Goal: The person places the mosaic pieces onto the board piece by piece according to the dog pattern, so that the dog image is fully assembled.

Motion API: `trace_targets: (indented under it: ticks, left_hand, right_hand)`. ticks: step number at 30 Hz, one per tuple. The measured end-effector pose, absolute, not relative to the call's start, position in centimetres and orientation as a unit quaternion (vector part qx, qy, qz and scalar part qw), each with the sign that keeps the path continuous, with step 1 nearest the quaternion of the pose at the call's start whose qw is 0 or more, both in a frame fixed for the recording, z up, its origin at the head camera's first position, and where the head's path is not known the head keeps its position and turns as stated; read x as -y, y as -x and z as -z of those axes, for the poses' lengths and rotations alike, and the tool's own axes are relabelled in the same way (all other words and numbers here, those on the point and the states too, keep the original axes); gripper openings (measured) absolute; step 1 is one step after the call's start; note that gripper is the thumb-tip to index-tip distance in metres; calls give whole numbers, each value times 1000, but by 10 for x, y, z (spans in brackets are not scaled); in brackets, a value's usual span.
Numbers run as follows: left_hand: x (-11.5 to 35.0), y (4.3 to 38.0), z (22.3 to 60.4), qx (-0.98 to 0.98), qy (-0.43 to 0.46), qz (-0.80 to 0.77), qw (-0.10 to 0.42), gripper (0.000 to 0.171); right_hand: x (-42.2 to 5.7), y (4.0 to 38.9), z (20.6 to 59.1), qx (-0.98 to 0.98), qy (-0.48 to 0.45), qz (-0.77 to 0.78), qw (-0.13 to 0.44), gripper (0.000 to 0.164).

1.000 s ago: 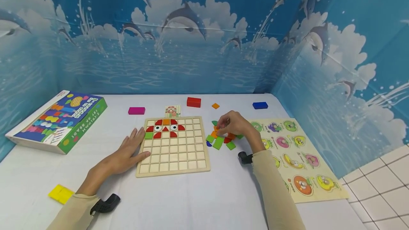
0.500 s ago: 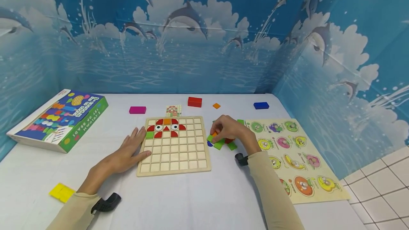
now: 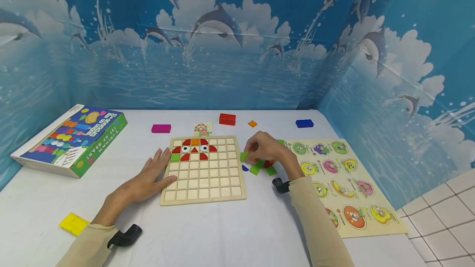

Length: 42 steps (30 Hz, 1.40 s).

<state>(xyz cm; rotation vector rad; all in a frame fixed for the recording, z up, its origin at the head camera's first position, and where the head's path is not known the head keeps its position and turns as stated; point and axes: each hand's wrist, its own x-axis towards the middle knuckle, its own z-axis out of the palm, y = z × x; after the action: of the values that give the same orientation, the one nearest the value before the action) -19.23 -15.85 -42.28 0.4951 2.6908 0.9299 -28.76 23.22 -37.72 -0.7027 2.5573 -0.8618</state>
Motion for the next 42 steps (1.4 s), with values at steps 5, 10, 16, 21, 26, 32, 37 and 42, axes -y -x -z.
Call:
trace_targets:
  ticks: [5,10,16,21,26,32,37,42]
  left_hand:
    - [161,193,428,-921,-174,-329,116,94]
    - [162,195,429,-922,-176,-324,118,93]
    - [160,194,426,-924,-169,-319,127,91]
    - [158,194,423,-925,-162,-317,132,91]
    - [159,194,423,-925,-160,-319,133,91]
    - [159,194,423,-925,-161,-318,131,91]
    - [160,195,425,-922,-166,-325,128,89]
    - [160,195,425,-922,-167,-324,128,89]
  right_hand:
    - [-207,283,374,-881,264,358,164,6]
    - [-176,282,377,-869,272,391,134,10]
    - [-154,285,384,-872,257,398,123,7]
    - [-146,286,388,-890,245,370,106,5]
    - [-142,285,390,-899,221,362,103,6]
    - [-142,282,389,-903,209,362,98,9]
    - [-142,282,388,-905,217,358,70,11]
    - [-142,286,390,-910,224,343,57,15]
